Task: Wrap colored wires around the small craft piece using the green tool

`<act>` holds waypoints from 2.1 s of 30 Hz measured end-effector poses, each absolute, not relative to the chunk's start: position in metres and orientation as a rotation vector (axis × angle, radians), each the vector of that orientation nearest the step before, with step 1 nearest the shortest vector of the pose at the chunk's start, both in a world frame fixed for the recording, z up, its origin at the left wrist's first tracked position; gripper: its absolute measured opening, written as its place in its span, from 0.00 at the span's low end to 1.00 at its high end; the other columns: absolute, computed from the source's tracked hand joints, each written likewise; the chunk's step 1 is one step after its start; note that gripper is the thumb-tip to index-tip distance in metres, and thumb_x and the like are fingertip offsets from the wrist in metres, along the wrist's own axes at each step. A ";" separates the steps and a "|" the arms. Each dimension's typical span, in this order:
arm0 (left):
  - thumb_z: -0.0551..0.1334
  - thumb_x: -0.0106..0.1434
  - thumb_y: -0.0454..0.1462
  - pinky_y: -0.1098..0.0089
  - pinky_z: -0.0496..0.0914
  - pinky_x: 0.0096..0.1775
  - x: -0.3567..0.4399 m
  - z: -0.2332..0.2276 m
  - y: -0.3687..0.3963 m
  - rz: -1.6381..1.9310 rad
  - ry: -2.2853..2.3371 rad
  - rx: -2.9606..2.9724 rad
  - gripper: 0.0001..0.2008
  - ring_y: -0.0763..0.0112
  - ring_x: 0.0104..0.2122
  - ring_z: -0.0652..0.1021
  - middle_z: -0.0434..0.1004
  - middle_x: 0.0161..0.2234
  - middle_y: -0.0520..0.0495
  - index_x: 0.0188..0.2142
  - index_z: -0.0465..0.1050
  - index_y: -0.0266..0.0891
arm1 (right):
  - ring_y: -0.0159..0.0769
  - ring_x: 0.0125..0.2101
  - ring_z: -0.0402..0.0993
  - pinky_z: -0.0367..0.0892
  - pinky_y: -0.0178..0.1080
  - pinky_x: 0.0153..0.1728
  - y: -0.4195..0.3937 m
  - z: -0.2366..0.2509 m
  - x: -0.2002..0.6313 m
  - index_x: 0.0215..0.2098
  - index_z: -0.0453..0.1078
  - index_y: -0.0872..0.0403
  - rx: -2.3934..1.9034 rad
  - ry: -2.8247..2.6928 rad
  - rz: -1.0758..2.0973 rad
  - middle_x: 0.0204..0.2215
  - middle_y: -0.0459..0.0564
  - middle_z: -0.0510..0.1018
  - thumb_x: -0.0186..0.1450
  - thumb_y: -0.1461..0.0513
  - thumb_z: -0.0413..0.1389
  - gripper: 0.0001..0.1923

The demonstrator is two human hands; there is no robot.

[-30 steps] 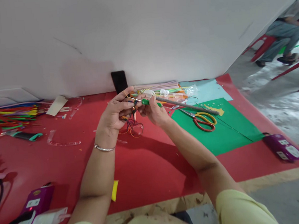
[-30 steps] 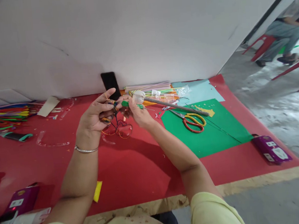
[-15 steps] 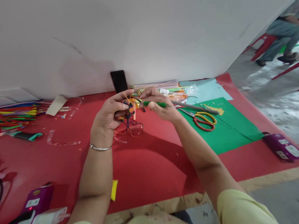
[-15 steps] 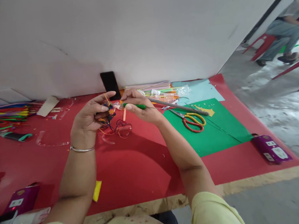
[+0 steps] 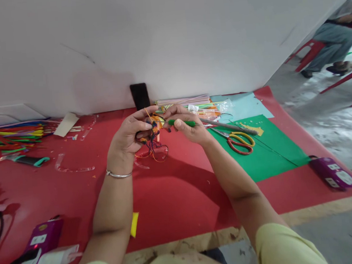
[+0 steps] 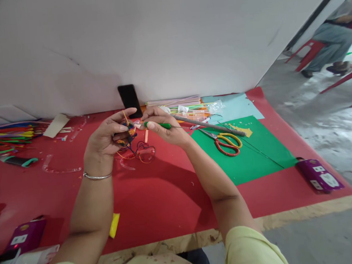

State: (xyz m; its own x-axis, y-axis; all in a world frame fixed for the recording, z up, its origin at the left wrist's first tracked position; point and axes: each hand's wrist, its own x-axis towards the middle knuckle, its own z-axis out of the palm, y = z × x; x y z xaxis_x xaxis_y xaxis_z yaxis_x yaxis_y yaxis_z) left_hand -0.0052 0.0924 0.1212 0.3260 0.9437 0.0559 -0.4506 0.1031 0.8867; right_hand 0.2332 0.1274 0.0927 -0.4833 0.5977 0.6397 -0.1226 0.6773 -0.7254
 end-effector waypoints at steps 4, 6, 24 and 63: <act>0.72 0.51 0.27 0.78 0.47 0.18 -0.005 0.121 0.093 1.127 0.622 0.977 0.25 0.85 0.14 0.57 0.71 0.19 0.58 0.50 0.89 0.36 | 0.39 0.47 0.76 0.79 0.43 0.49 0.128 0.093 0.235 0.43 0.88 0.51 -0.367 -1.894 0.888 0.49 0.55 0.78 0.78 0.38 0.56 0.30; 0.72 0.50 0.27 0.78 0.47 0.18 -0.005 0.121 0.093 1.125 0.624 0.971 0.25 0.85 0.14 0.57 0.71 0.19 0.58 0.49 0.89 0.36 | 0.39 0.47 0.76 0.79 0.43 0.50 0.128 0.092 0.235 0.44 0.88 0.51 -0.355 -1.897 0.884 0.49 0.55 0.78 0.79 0.38 0.56 0.30; 0.80 0.49 0.28 0.80 0.53 0.18 -0.007 0.117 0.095 1.108 0.650 1.038 0.25 0.86 0.18 0.65 0.87 0.34 0.48 0.49 0.91 0.41 | 0.42 0.52 0.78 0.76 0.47 0.57 0.127 0.106 0.250 0.49 0.86 0.51 -0.265 -2.097 0.665 0.48 0.53 0.78 0.78 0.44 0.62 0.21; 0.86 0.47 0.33 0.75 0.76 0.34 0.013 0.118 0.088 1.548 0.967 1.231 0.28 0.76 0.30 0.80 0.85 0.32 0.52 0.49 0.90 0.41 | 0.44 0.47 0.89 0.89 0.44 0.42 0.111 0.087 0.197 0.42 0.83 0.51 -0.559 -1.375 1.478 0.45 0.54 0.88 0.66 0.31 0.65 0.34</act>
State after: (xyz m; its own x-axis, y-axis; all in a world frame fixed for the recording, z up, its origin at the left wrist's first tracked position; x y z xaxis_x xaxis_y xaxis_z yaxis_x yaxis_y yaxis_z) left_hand 0.0132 0.0879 0.1177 -0.0927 0.9582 0.2706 -0.1776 -0.2833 0.9424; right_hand 0.1974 0.1107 0.0871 -0.3931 0.8739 0.2858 -0.3480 0.1463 -0.9260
